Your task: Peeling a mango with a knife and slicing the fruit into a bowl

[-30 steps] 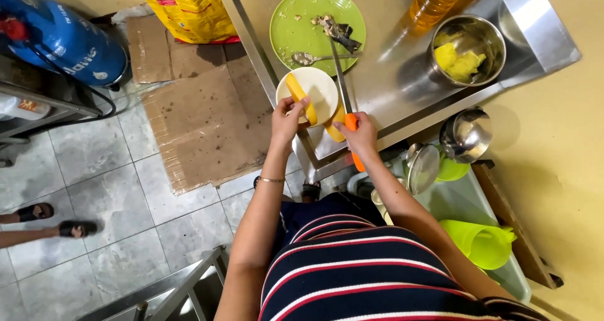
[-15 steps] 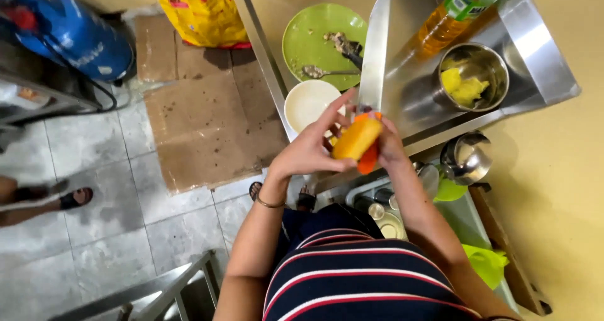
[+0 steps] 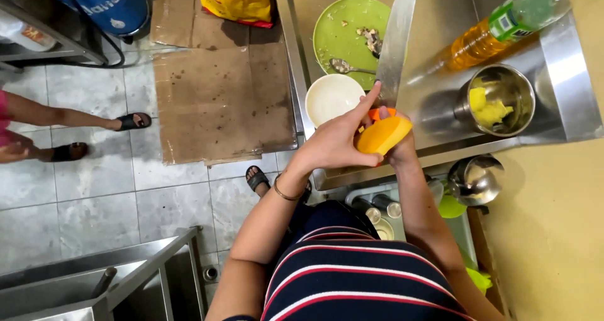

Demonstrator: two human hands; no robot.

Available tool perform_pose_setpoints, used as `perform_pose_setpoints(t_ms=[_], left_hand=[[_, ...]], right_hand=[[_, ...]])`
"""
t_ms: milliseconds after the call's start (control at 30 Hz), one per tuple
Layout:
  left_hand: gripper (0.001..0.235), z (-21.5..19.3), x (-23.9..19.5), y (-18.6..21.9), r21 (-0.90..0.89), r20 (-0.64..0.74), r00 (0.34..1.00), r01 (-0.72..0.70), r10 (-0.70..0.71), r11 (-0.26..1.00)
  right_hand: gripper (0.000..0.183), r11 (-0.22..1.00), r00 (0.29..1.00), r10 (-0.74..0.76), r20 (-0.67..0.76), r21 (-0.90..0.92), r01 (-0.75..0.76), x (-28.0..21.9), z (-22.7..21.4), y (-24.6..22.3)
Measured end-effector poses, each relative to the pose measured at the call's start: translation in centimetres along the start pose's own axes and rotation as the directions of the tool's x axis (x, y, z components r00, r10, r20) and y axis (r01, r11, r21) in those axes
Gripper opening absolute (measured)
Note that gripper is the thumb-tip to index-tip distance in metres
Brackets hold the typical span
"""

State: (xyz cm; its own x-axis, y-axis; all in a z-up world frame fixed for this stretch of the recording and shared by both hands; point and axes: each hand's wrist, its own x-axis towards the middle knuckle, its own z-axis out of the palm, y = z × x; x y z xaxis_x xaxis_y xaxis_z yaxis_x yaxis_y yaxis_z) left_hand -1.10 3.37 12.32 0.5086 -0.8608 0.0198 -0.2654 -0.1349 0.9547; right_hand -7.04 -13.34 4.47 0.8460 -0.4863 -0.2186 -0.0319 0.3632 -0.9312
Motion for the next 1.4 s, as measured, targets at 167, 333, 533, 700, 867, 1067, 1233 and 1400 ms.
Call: perform_pose_setpoints(t_ms=[167,333,533,700,867,1067,1233,1400], left_hand=[[0.091,1.2,2.2,-5.7,-0.361,-0.098,0.995,-0.026,-0.01,0.932],[0.055,2.1,3.7,-11.8,-0.628,-0.088,0.984,0.065,-0.154,0.775],[0.041,2.9,4.2,-14.1,-0.691,0.01,0.966,0.194,-0.259,0.696],[0.036,3.9,5.0,-18.5,-0.765,0.044,0.95,0.231,-0.31,0.601],[0.037,3.8,4.6,-18.5,-0.797,0.05,0.942,0.238,-0.332,0.555],[0.04,3.6,4.1,-17.9,-0.79,0.062,0.923,0.278,-0.38,0.547],[0.041,3.2,3.9,-16.4,-0.77,0.064,0.915,0.3,-0.399,0.564],[0.042,3.0,4.0,-15.7,-0.747,0.068,0.908,0.321,-0.415,0.582]], right_hand=[[0.018,0.998,0.997,-0.065,-0.049,-0.03,0.064,0.5,-1.6,0.1],[0.023,0.976,0.984,-0.175,-0.032,-0.139,0.169,0.1,-2.0,-1.0],[0.042,0.969,0.971,-0.237,-0.014,-0.07,0.236,2.6,-4.7,0.2],[0.055,0.977,0.982,-0.185,0.04,-0.096,0.188,2.7,-5.0,-0.7],[0.053,0.965,0.975,-0.221,0.026,-0.14,0.222,2.9,-5.1,-0.3],[0.045,0.919,0.95,-0.31,0.023,-0.25,0.306,2.2,-4.5,-0.4],[0.047,0.894,0.937,-0.346,0.054,-0.284,0.346,3.3,-5.5,1.4],[0.054,0.832,0.919,-0.377,0.113,-0.396,0.389,2.9,-5.4,1.4]])
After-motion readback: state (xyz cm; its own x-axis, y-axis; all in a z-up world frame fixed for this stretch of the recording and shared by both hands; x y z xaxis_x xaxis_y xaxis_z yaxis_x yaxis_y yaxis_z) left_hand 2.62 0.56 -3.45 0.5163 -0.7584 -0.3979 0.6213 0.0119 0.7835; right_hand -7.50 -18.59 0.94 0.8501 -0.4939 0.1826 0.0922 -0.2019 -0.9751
